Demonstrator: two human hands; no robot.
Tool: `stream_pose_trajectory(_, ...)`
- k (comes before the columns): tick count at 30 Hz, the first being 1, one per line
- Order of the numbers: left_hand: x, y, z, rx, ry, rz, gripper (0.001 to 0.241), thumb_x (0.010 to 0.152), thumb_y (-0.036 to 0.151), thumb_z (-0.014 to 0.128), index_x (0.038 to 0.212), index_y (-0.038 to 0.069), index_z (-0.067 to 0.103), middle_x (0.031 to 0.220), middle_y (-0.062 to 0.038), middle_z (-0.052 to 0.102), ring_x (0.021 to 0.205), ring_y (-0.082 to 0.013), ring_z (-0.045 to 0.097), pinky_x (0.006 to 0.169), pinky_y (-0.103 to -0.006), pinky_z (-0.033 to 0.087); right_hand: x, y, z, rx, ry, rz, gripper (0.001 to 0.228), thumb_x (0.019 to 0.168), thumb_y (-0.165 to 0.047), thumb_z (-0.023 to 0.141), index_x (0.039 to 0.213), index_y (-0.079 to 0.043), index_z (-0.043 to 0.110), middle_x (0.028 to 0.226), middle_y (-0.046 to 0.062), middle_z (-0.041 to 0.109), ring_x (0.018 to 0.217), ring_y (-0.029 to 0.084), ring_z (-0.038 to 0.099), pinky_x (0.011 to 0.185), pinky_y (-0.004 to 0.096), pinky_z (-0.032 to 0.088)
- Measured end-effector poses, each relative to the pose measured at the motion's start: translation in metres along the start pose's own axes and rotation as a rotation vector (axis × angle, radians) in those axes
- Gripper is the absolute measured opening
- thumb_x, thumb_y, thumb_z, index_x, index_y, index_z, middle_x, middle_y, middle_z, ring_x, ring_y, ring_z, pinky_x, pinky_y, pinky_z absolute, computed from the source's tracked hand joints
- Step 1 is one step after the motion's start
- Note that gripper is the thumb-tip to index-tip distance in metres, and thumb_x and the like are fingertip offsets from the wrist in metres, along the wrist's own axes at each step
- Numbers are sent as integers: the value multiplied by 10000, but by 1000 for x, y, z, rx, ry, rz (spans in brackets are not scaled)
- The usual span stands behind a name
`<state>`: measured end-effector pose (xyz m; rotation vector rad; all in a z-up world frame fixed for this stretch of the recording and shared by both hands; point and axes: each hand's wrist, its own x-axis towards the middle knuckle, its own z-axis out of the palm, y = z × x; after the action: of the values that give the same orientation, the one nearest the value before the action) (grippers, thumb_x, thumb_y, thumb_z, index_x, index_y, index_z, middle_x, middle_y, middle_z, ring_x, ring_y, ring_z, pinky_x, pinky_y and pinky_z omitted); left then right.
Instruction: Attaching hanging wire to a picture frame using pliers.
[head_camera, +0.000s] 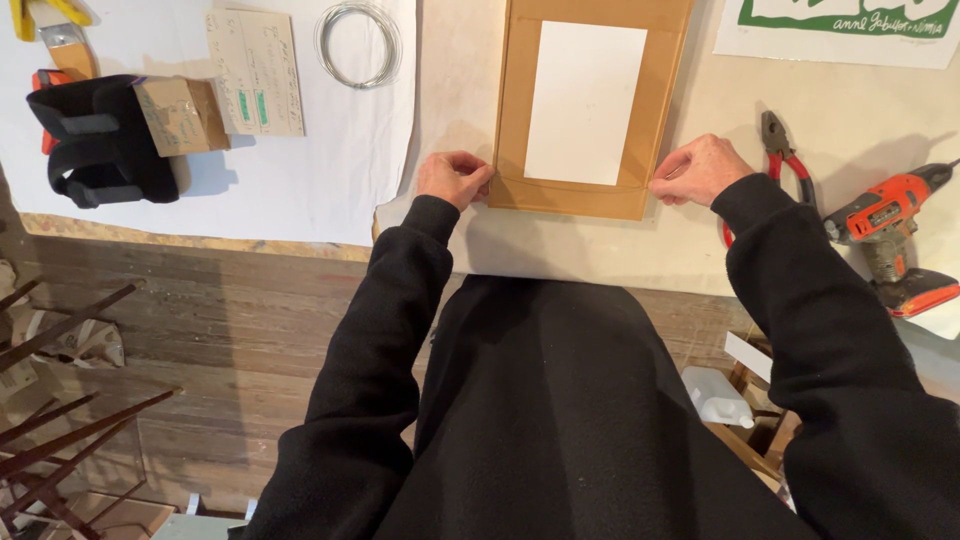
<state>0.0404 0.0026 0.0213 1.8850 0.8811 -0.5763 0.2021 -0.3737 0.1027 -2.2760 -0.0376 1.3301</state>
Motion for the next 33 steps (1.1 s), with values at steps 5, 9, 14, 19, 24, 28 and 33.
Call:
stream_pose_trajectory(5, -4, 3, -2, 30, -2, 6, 196, 767, 440, 841, 895, 294, 865, 861, 50, 830, 763, -222, 807, 841, -349, 645, -2, -7, -1, -5, -7, 12, 220, 740, -194, 856, 912, -60, 841, 785, 179, 802, 709, 242, 781, 774, 338, 653)
stream_pose_trajectory(9, -8, 7, -3, 35, -4, 4, 214, 776, 436, 838, 921, 282, 866, 876, 42, 835, 789, -232, 811, 859, -367, 635, -10, -17, 1, -15, 15, 37, 195, 746, -162, 838, 904, -47, 839, 777, 189, 798, 702, 248, 781, 766, 338, 655)
stream_pose_trajectory(14, -3, -1, 0, 58, 1, 16, 223, 766, 461, 838, 917, 299, 863, 882, 48, 834, 857, -247, 805, 896, -373, 630, -8, -19, 6, -140, 51, 54, 196, 745, -230, 822, 891, -101, 851, 721, 118, 792, 680, 223, 784, 801, 364, 665)
stream_pose_trajectory(19, 5, -6, 3, 104, -2, 37, 241, 760, 496, 846, 929, 326, 865, 936, 57, 837, 982, -286, 791, 939, -395, 619, 4, -22, 21, -438, 118, 117, 174, 763, -400, 790, 795, -242, 856, 590, -8, 755, 719, 257, 803, 854, 440, 666)
stream_pose_trajectory(24, 10, -11, 5, 121, -5, 41, 249, 762, 509, 840, 941, 336, 862, 956, 66, 834, 1022, -279, 780, 979, -408, 611, -3, -33, 41, -653, 253, 76, 184, 847, -325, 762, 769, -193, 864, 747, 200, 803, 852, 442, 813, 824, 516, 652)
stream_pose_trajectory(28, 10, -19, 7, 157, 30, 130, 221, 798, 500, 782, 935, 342, 852, 938, 54, 832, 1002, -296, 784, 953, -425, 622, 0, -20, 65, -725, 354, 5, 202, 886, -259, 763, 814, -87, 842, 743, 212, 780, 823, 440, 813, 762, 551, 667)
stream_pose_trajectory(33, -38, 24, 3, 152, 176, 369, 129, 842, 374, 789, 919, 274, 817, 867, 23, 815, 854, -241, 814, 801, -436, 654, -16, -67, 48, -701, 574, -24, 264, 974, -268, 612, 934, -47, 751, 835, 241, 787, 884, 465, 808, 760, 577, 645)
